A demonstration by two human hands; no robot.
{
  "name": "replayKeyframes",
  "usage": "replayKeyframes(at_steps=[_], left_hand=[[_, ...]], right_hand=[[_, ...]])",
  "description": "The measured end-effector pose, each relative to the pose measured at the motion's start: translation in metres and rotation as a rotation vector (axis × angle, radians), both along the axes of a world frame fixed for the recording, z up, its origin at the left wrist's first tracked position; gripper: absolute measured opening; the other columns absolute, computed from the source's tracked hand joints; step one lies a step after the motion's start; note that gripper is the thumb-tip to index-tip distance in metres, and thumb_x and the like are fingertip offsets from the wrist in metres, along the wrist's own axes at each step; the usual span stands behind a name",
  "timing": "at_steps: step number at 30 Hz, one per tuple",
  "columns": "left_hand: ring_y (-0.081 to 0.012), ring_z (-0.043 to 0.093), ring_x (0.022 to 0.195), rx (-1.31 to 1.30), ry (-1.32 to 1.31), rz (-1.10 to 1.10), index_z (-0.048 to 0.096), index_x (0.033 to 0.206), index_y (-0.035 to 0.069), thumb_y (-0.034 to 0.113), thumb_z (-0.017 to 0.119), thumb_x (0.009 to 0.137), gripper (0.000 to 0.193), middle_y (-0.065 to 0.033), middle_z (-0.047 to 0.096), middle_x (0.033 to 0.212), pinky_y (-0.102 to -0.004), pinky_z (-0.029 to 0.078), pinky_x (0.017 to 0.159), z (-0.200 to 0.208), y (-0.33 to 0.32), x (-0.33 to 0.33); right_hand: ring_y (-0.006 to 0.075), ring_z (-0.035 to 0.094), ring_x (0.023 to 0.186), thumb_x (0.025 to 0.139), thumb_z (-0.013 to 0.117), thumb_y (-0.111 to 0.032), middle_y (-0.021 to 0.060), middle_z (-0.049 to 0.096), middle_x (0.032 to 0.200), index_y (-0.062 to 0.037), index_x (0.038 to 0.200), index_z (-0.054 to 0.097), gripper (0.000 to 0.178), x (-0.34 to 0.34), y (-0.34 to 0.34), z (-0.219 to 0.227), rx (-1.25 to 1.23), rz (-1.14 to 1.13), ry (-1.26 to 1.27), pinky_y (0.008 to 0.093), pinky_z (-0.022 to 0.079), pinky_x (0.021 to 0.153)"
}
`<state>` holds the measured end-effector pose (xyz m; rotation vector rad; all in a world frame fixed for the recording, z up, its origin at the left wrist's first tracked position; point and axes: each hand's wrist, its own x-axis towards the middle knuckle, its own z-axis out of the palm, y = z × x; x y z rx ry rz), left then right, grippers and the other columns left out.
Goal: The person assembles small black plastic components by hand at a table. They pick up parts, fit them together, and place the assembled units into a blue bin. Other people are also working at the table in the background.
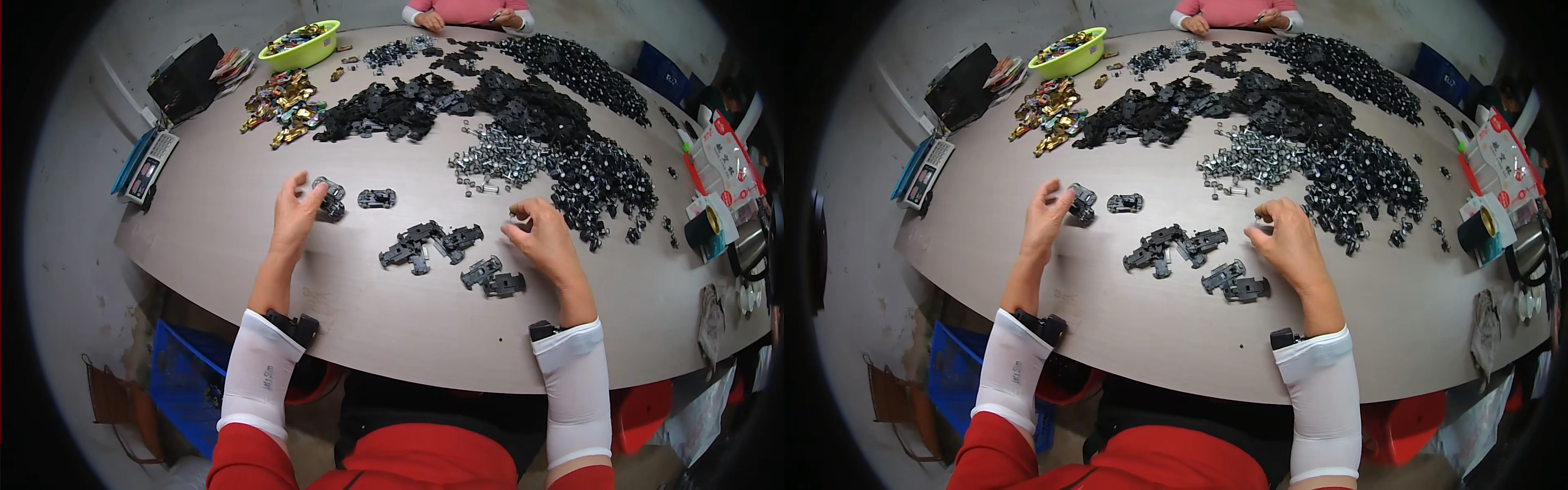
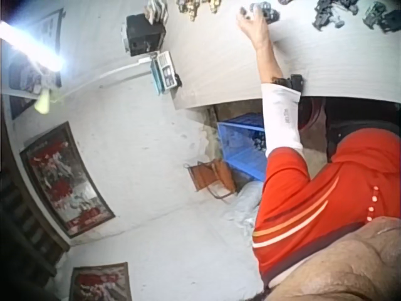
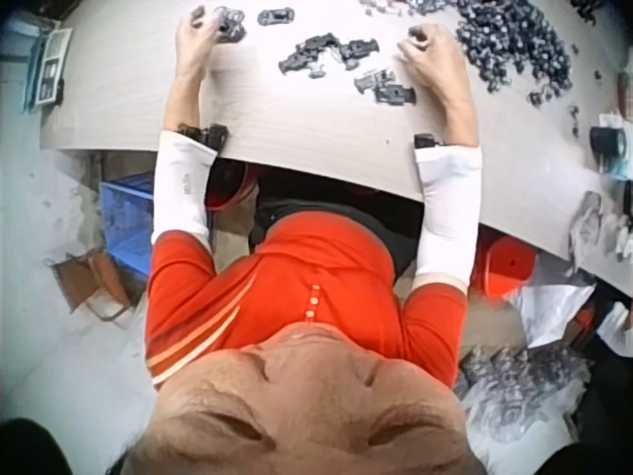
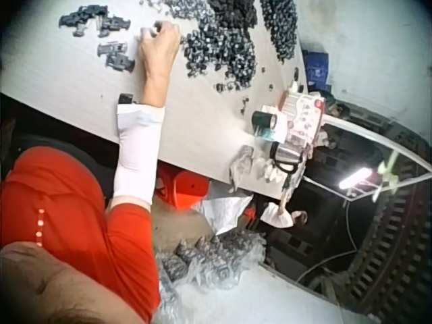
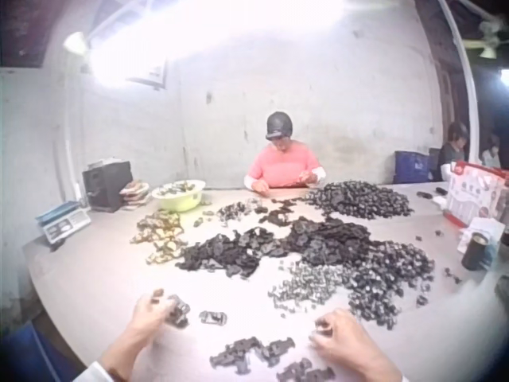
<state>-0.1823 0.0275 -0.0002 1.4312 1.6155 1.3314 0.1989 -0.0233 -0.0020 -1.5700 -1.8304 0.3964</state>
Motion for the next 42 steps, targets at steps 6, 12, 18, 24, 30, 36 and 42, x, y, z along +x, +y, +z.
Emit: replayKeyframes(at_steps=[6, 12, 18, 24, 30, 36, 42], left_hand=[[-0.0219, 0.060, 0.091, 0.241, 0.436, -0.225, 0.070, 0.101, 0.004, 0.012, 0.068, 0.086, 0.017, -0.0093, 0.066, 0.097, -0.0333, 0.048, 0.079, 0.002, -0.005, 0.036], [-0.0309, 0.057, 0.097, 0.284, 0.659, -0.567, 0.070, 0.103, 0.002, 0.012, 0.068, 0.085, 0.020, -0.0129, 0.064, 0.097, -0.0384, 0.046, 0.087, 0.015, -0.036, 0.110], [-0.0317, 0.057, 0.094, 0.271, 0.949, -0.616, 0.069, 0.094, 0.001, 0.016, 0.071, 0.081, 0.019, -0.0127, 0.065, 0.097, -0.0412, 0.044, 0.082, 0.009, -0.036, 0.170], [-0.0217, 0.059, 0.083, 0.169, 0.646, -0.549, 0.065, 0.090, 0.002, 0.010, 0.065, 0.085, 0.009, -0.0068, 0.064, 0.090, -0.0334, 0.044, 0.073, 0.006, -0.025, 0.176], [-0.0087, 0.060, 0.085, -0.375, -0.419, -0.525, 0.063, 0.105, 0.005, 0.004, 0.063, 0.088, 0.016, -0.0002, 0.063, 0.095, -0.0233, 0.048, 0.074, 0.005, -0.012, 0.161], [-0.0097, 0.061, 0.081, -0.400, -0.690, -0.506, 0.063, 0.104, 0.005, 0.010, 0.066, 0.091, 0.014, -0.0021, 0.066, 0.093, -0.0251, 0.052, 0.072, 0.001, -0.016, 0.162], [-0.0113, 0.063, 0.077, -0.412, -0.697, -0.555, 0.061, 0.101, 0.003, 0.011, 0.066, 0.092, 0.013, -0.0060, 0.067, 0.090, -0.0272, 0.056, 0.070, 0.000, -0.019, 0.161]], right_hand=[[0.0290, 0.063, 0.083, 0.073, 0.075, -0.015, 0.0160, 0.065, 0.090, 0.0030, 0.095, 0.067, 0.030, 0.006, 0.001, 0.004, -0.015, -0.009, 0.043, 0.0366, 0.051, 0.078], [0.0281, 0.064, 0.081, 0.073, 0.075, -0.015, 0.0154, 0.065, 0.089, 0.0034, 0.094, 0.067, 0.029, 0.006, -0.003, 0.007, -0.090, 0.010, 0.068, 0.0361, 0.051, 0.076], [0.0293, 0.064, 0.085, 0.074, 0.076, -0.015, 0.0162, 0.066, 0.093, 0.0032, 0.096, 0.066, 0.030, 0.005, -0.003, 0.001, -0.062, 0.056, 0.032, 0.0365, 0.051, 0.078], [0.0294, 0.063, 0.088, 0.075, 0.073, -0.008, 0.0159, 0.065, 0.094, 0.0018, 0.099, 0.065, 0.027, 0.000, -0.003, -0.001, 0.082, 0.128, 0.110, 0.0366, 0.051, 0.080], [0.0273, 0.063, 0.086, 0.075, 0.073, -0.007, 0.0140, 0.063, 0.094, 0.0009, 0.102, 0.063, 0.030, -0.015, -0.013, 0.019, 0.162, 0.207, 0.182, 0.0352, 0.052, 0.075], [0.0300, 0.061, 0.083, 0.075, 0.072, -0.009, 0.0128, 0.061, 0.089, -0.0008, 0.100, 0.062, 0.028, -0.033, -0.019, 0.017, 0.172, 0.286, 0.131, 0.0373, 0.051, 0.076], [0.0293, 0.064, 0.084, 0.076, 0.072, -0.008, 0.0129, 0.063, 0.093, -0.0017, 0.103, 0.062, 0.030, -0.037, -0.017, 0.009, 0.216, 0.171, 0.134, 0.0376, 0.052, 0.075]])
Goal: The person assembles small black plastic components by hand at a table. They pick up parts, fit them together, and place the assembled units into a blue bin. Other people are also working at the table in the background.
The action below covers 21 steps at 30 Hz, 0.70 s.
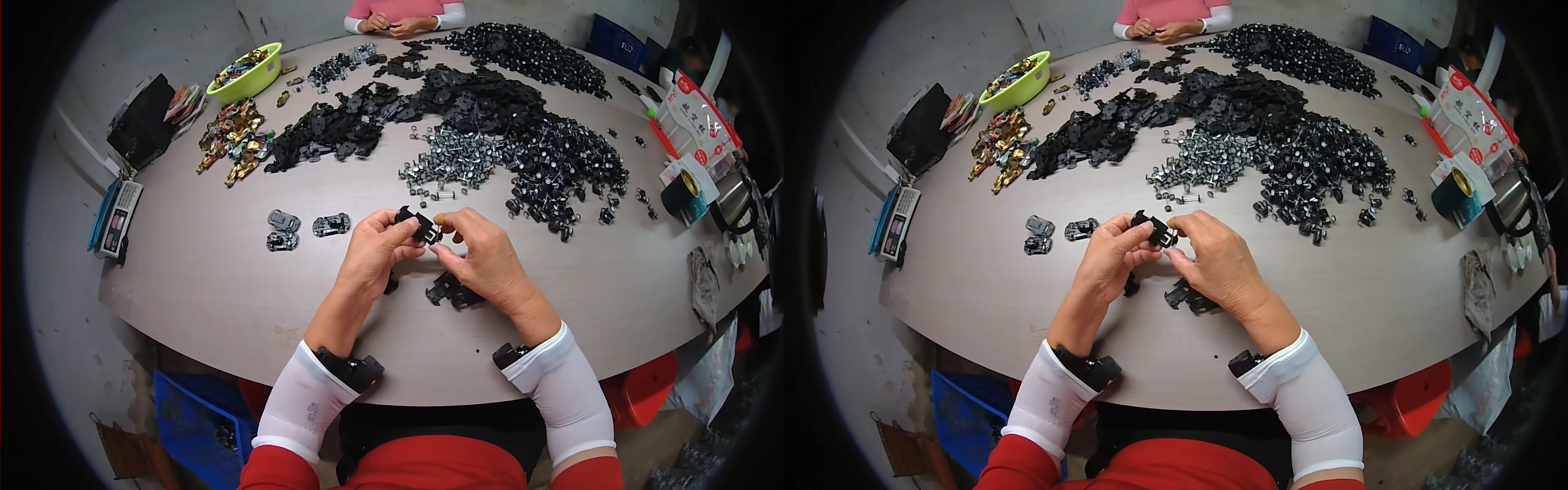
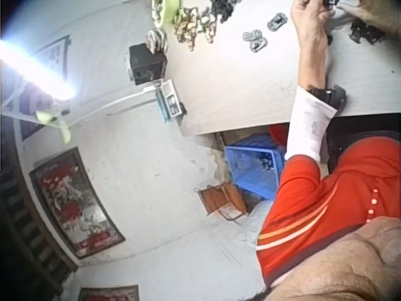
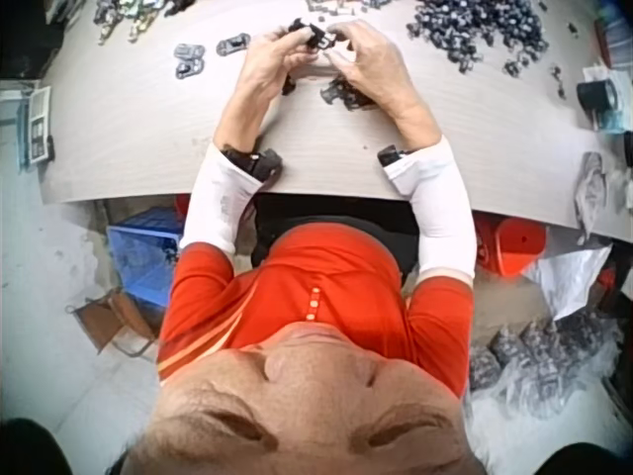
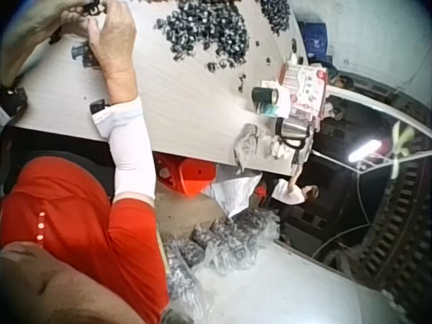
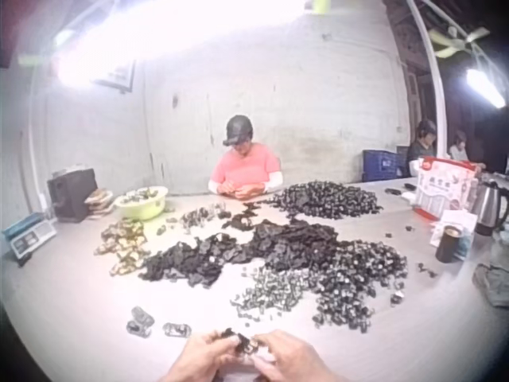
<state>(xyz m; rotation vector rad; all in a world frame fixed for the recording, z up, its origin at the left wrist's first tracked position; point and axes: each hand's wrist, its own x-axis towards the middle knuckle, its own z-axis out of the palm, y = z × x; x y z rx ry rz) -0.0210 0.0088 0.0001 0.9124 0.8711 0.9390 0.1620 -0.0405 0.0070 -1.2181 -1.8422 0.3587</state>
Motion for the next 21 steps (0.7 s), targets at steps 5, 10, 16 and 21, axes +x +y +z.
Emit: replayKeyframes(at_steps=[5, 10, 16, 21], left_hand=[[-0.0129, 0.065, 0.080, -0.034, -0.036, -0.029, 0.061, 0.101, 0.002, 0.011, 0.064, 0.093, 0.013, -0.0074, 0.067, 0.092, -0.0277, 0.056, 0.072, 0.000, -0.003, 0.004], [-0.0128, 0.065, 0.082, -0.036, -0.028, 0.003, 0.062, 0.102, 0.003, 0.013, 0.064, 0.093, 0.013, -0.0069, 0.068, 0.093, -0.0275, 0.055, 0.074, -0.004, -0.005, 0.006], [-0.0116, 0.064, 0.084, -0.042, -0.067, 0.038, 0.062, 0.102, 0.004, 0.015, 0.066, 0.093, 0.015, -0.0060, 0.069, 0.095, -0.0261, 0.052, 0.076, -0.011, -0.005, 0.006], [-0.0124, 0.063, 0.089, -0.092, -0.205, 0.017, 0.062, 0.103, 0.005, 0.015, 0.066, 0.092, 0.016, -0.0054, 0.069, 0.096, -0.0280, 0.050, 0.083, -0.012, -0.009, 0.007]], right_hand=[[0.0295, 0.064, 0.085, 0.076, 0.073, -0.008, 0.0118, 0.064, 0.095, -0.0024, 0.104, 0.062, 0.031, 0.003, 0.002, -0.002, 0.005, -0.020, -0.058, 0.0376, 0.053, 0.075], [0.0290, 0.063, 0.088, 0.075, 0.075, -0.009, 0.0110, 0.064, 0.095, -0.0025, 0.104, 0.063, 0.032, 0.004, 0.004, -0.002, 0.059, -0.047, -0.091, 0.0374, 0.052, 0.075], [0.0301, 0.062, 0.089, 0.075, 0.076, -0.009, 0.0119, 0.064, 0.093, -0.0017, 0.102, 0.062, 0.031, 0.004, 0.005, -0.002, 0.086, -0.015, -0.062, 0.0386, 0.051, 0.077], [0.0319, 0.063, 0.085, 0.078, 0.074, -0.009, 0.0133, 0.064, 0.093, -0.0004, 0.102, 0.062, 0.028, 0.006, 0.006, -0.005, 0.051, 0.010, -0.020, 0.0391, 0.052, 0.076]])
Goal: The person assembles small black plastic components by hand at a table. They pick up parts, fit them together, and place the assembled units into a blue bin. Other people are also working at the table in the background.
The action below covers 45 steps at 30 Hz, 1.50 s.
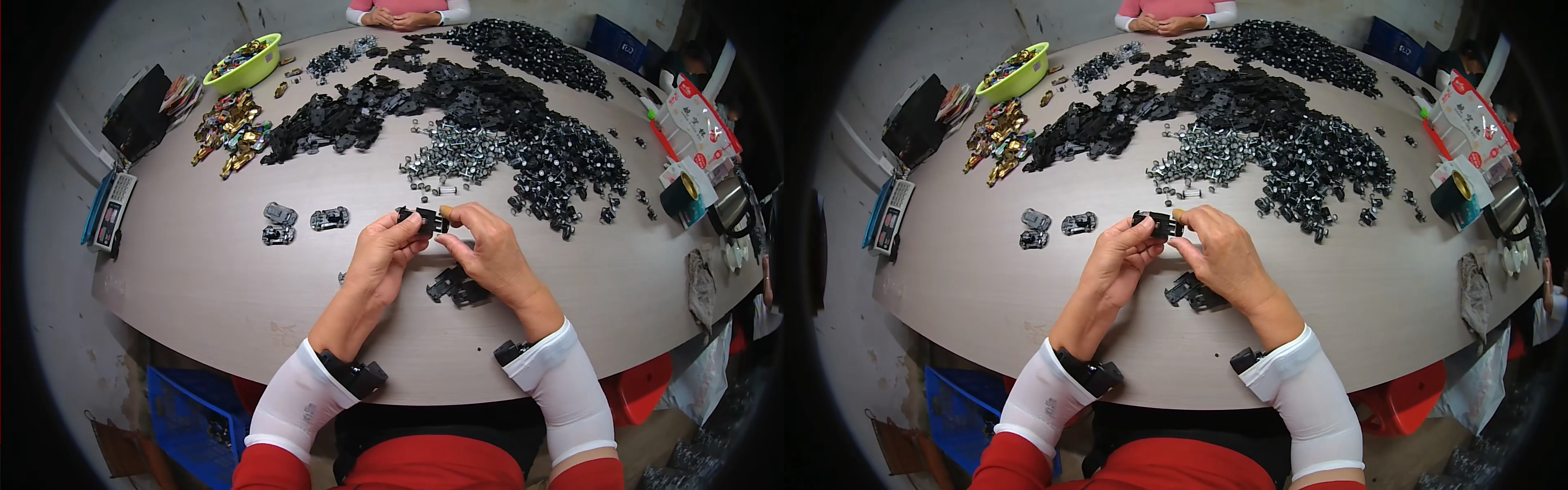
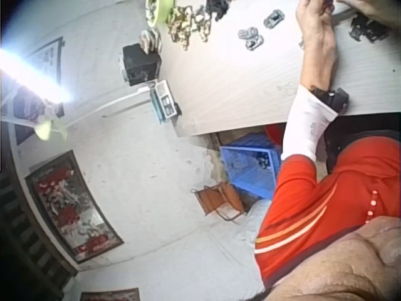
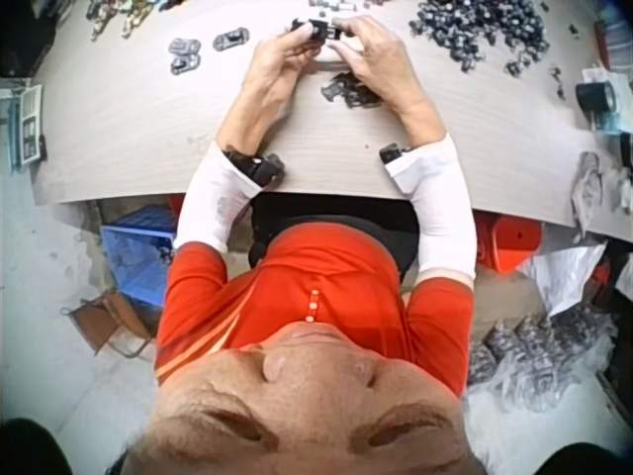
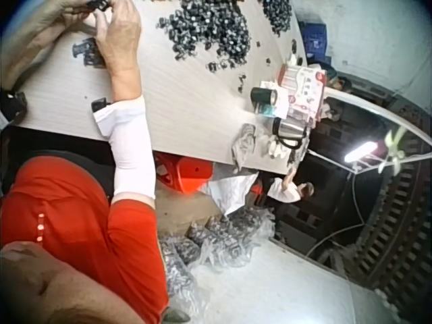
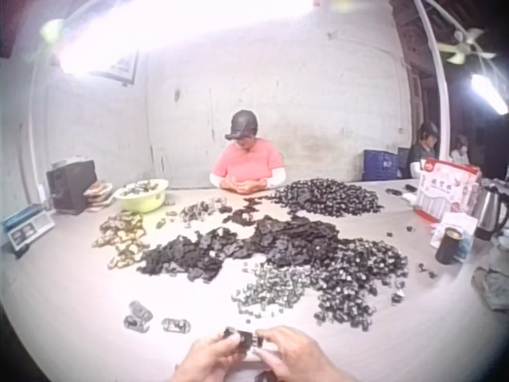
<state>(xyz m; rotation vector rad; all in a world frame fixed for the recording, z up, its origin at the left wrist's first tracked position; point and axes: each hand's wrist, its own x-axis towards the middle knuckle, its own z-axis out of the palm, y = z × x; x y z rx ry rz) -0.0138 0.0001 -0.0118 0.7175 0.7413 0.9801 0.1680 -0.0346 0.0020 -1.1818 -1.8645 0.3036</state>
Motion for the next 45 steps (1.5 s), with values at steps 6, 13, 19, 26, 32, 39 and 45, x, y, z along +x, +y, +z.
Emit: replayKeyframes(at_steps=[6, 13, 19, 26, 32, 39, 45], left_hand=[[-0.0133, 0.063, 0.090, 0.004, -0.066, -0.030, 0.061, 0.103, 0.004, 0.013, 0.066, 0.092, 0.015, -0.0060, 0.067, 0.097, -0.0283, 0.050, 0.083, 0.004, -0.001, 0.001], [-0.0164, 0.066, 0.088, -0.023, 0.022, -0.022, 0.059, 0.104, 0.003, 0.012, 0.063, 0.093, 0.014, -0.0073, 0.067, 0.098, -0.0293, 0.055, 0.080, 0.001, -0.001, 0.004], [-0.0183, 0.068, 0.087, -0.017, 0.039, 0.030, 0.058, 0.103, 0.004, 0.015, 0.063, 0.094, 0.014, -0.0084, 0.068, 0.096, -0.0310, 0.057, 0.076, 0.011, 0.000, 0.005], [-0.0164, 0.065, 0.085, -0.046, 0.024, -0.041, 0.058, 0.109, 0.004, 0.021, 0.060, 0.097, 0.021, -0.0083, 0.067, 0.098, -0.0321, 0.057, 0.077, 0.007, 0.003, 0.001], [-0.0152, 0.064, 0.087, -0.099, -0.059, -0.082, 0.058, 0.118, 0.002, 0.017, 0.059, 0.096, 0.026, -0.0080, 0.066, 0.099, -0.0318, 0.056, 0.078, 0.007, 0.000, 0.003], [-0.0137, 0.064, 0.087, 0.043, 0.085, -0.127, 0.057, 0.119, 0.000, 0.007, 0.060, 0.092, 0.027, -0.0065, 0.066, 0.100, -0.0293, 0.056, 0.080, 0.003, -0.001, 0.006], [-0.0138, 0.064, 0.087, 0.095, 0.170, -0.143, 0.058, 0.118, -0.002, 0.007, 0.059, 0.093, 0.026, -0.0063, 0.064, 0.101, -0.0273, 0.056, 0.079, 0.003, 0.000, 0.009]], right_hand=[[0.0341, 0.066, 0.079, 0.081, 0.073, -0.013, 0.0158, 0.068, 0.092, 0.0014, 0.100, 0.063, 0.026, 0.000, -0.001, -0.002, -0.073, 0.006, 0.114, 0.0392, 0.053, 0.072], [0.0338, 0.066, 0.082, 0.082, 0.072, -0.017, 0.0157, 0.069, 0.092, 0.0011, 0.100, 0.066, 0.027, 0.005, -0.001, 0.003, -0.118, -0.040, 0.027, 0.0396, 0.053, 0.074], [0.0322, 0.064, 0.090, 0.082, 0.072, -0.017, 0.0145, 0.065, 0.094, -0.0030, 0.097, 0.069, 0.021, 0.068, 0.019, -0.004, -0.148, -0.531, -0.347, 0.0416, 0.052, 0.079], [0.0316, 0.063, 0.090, 0.080, 0.066, -0.002, 0.0119, 0.063, 0.092, -0.0022, 0.093, 0.069, 0.013, 0.067, 0.019, -0.011, -0.109, -0.309, -0.367, 0.0413, 0.052, 0.079], [0.0286, 0.064, 0.084, 0.080, 0.061, 0.003, 0.0126, 0.065, 0.092, -0.0019, 0.094, 0.070, 0.018, 0.066, 0.010, -0.010, -0.162, -0.162, -0.105, 0.0381, 0.051, 0.077], [0.0277, 0.064, 0.083, 0.081, 0.069, -0.016, 0.0125, 0.066, 0.091, -0.0035, 0.096, 0.069, 0.020, 0.048, -0.004, 0.014, -0.385, -0.342, -0.207, 0.0364, 0.051, 0.074], [0.0300, 0.064, 0.087, 0.078, 0.071, -0.016, 0.0126, 0.065, 0.088, -0.0033, 0.090, 0.066, 0.018, 0.048, 0.001, -0.010, -0.201, -0.292, -0.269, 0.0397, 0.051, 0.077]])
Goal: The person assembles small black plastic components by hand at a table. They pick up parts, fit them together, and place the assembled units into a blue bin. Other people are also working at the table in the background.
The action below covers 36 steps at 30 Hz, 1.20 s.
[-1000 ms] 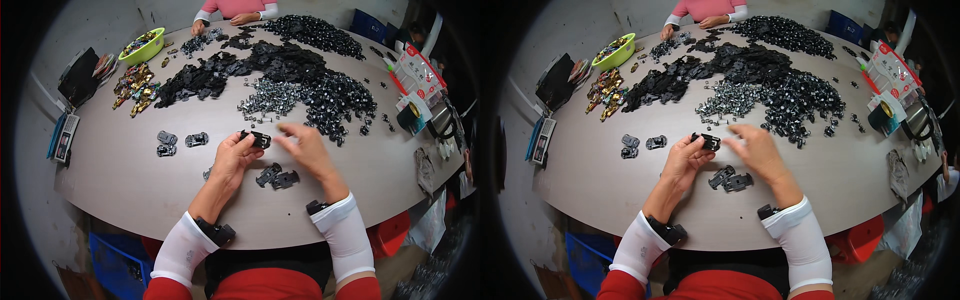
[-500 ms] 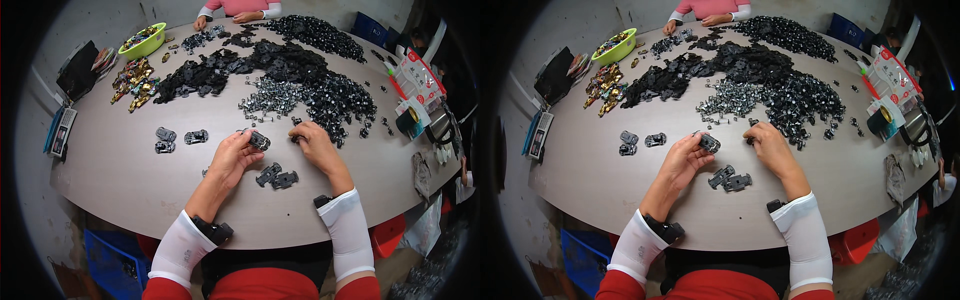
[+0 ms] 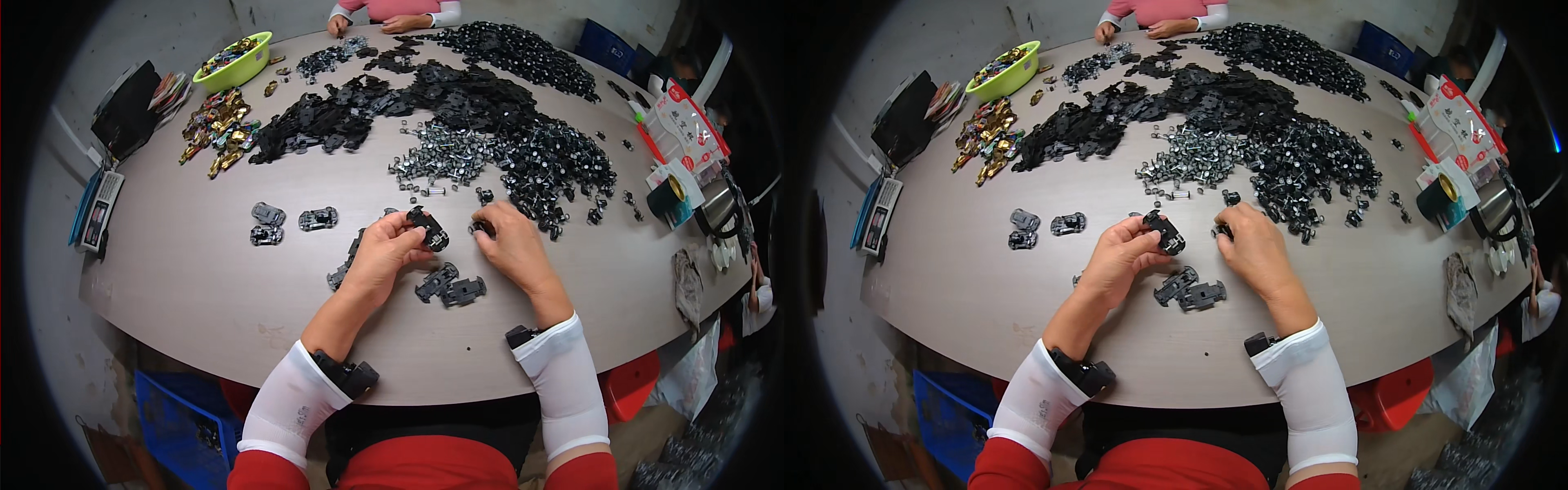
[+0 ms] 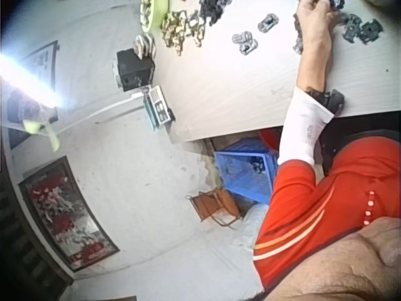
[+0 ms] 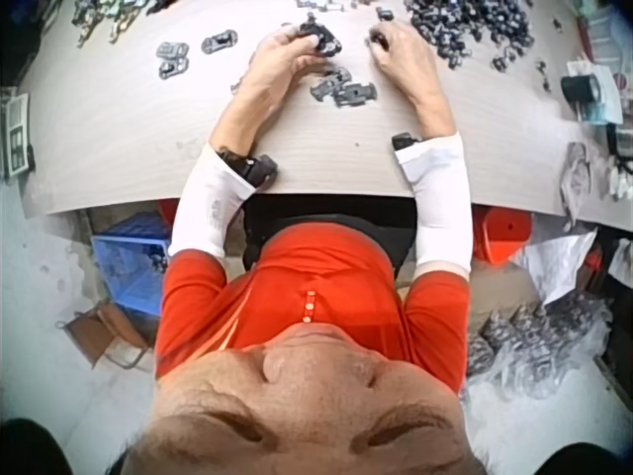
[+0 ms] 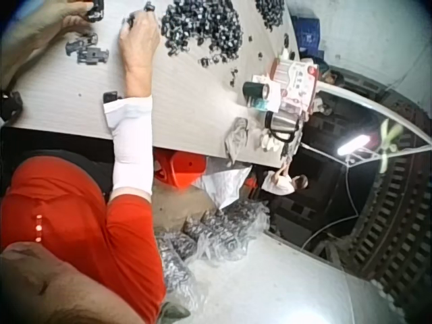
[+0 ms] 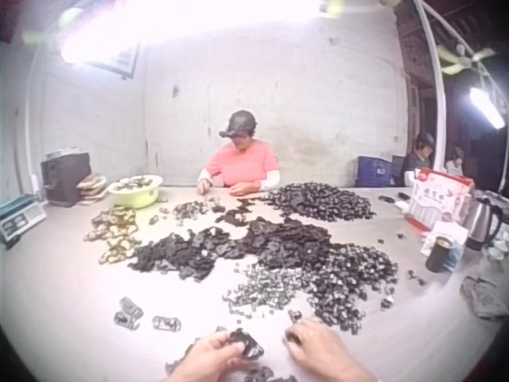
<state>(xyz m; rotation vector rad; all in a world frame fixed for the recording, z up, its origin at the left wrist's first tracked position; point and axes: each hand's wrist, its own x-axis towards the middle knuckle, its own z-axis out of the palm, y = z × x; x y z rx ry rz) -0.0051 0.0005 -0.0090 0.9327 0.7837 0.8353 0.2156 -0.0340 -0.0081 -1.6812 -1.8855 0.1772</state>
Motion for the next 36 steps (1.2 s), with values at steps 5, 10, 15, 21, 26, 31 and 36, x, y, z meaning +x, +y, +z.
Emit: replayKeyframes(at_steps=[5, 10, 15, 21, 26, 31, 36], left_hand=[[-0.0131, 0.064, 0.088, 0.044, 0.057, 0.028, 0.058, 0.118, -0.002, 0.007, 0.059, 0.094, 0.025, -0.0069, 0.064, 0.102, -0.0268, 0.055, 0.080, -0.003, -0.001, 0.001], [-0.0120, 0.064, 0.090, 0.133, 0.120, 0.017, 0.058, 0.117, -0.001, 0.007, 0.057, 0.095, 0.024, -0.0057, 0.064, 0.103, -0.0264, 0.055, 0.080, -0.005, -0.003, 0.005], [-0.0099, 0.062, 0.090, 0.269, 0.203, 0.001, 0.059, 0.117, -0.001, 0.005, 0.055, 0.095, 0.023, -0.0045, 0.065, 0.103, -0.0253, 0.055, 0.079, -0.011, -0.004, 0.006], [-0.0070, 0.062, 0.086, 0.422, 0.350, -0.020, 0.063, 0.113, -0.003, 0.003, 0.058, 0.093, 0.022, -0.0028, 0.067, 0.098, -0.0232, 0.054, 0.076, -0.006, -0.013, 0.014], [-0.0073, 0.062, 0.087, 0.401, 0.283, 0.020, 0.064, 0.112, -0.003, 0.003, 0.060, 0.091, 0.022, -0.0027, 0.067, 0.097, -0.0235, 0.055, 0.078, -0.010, -0.015, 0.016], [-0.0098, 0.064, 0.085, 0.290, 0.096, 0.018, 0.062, 0.113, -0.002, 0.005, 0.059, 0.092, 0.021, -0.0036, 0.066, 0.098, -0.0257, 0.056, 0.080, -0.009, -0.016, 0.016], [-0.0132, 0.065, 0.083, -0.067, -0.166, -0.016, 0.059, 0.112, 0.000, 0.013, 0.060, 0.096, 0.020, -0.0052, 0.065, 0.097, -0.0271, 0.056, 0.080, 0.007, -0.015, 0.015]], right_hand=[[0.0322, 0.064, 0.079, 0.076, 0.072, -0.015, 0.0138, 0.065, 0.084, -0.0017, 0.085, 0.064, 0.018, -0.003, -0.003, 0.014, -0.114, -0.094, 0.040, 0.0400, 0.052, 0.073], [0.0310, 0.064, 0.074, 0.075, 0.071, -0.014, 0.0141, 0.065, 0.081, 0.0001, 0.078, 0.063, 0.017, 0.000, 0.000, 0.005, -0.056, -0.108, -0.009, 0.0397, 0.051, 0.069], [0.0315, 0.063, 0.068, 0.075, 0.069, -0.012, 0.0149, 0.064, 0.078, 0.0009, 0.077, 0.062, 0.015, -0.031, -0.005, 0.027, 0.029, 0.044, 0.330, 0.0406, 0.051, 0.065], [0.0311, 0.062, 0.063, 0.073, 0.070, -0.010, 0.0144, 0.062, 0.074, 0.0002, 0.075, 0.057, 0.016, -0.049, -0.006, 0.016, 0.059, 0.044, 0.274, 0.0409, 0.050, 0.061], [0.0290, 0.063, 0.062, 0.072, 0.071, -0.009, 0.0137, 0.062, 0.072, 0.0004, 0.075, 0.056, 0.017, -0.052, -0.007, 0.018, 0.043, 0.029, 0.307, 0.0397, 0.051, 0.060], [0.0252, 0.065, 0.063, 0.077, 0.069, -0.006, 0.0141, 0.065, 0.075, 0.0015, 0.078, 0.059, 0.012, -0.057, -0.008, 0.020, 0.042, 0.000, 0.408, 0.0364, 0.052, 0.059], [0.0206, 0.065, 0.065, 0.081, 0.068, -0.006, 0.0129, 0.067, 0.080, 0.0028, 0.089, 0.066, 0.012, -0.051, -0.010, 0.021, 0.018, 0.155, 0.465, 0.0306, 0.052, 0.062]])
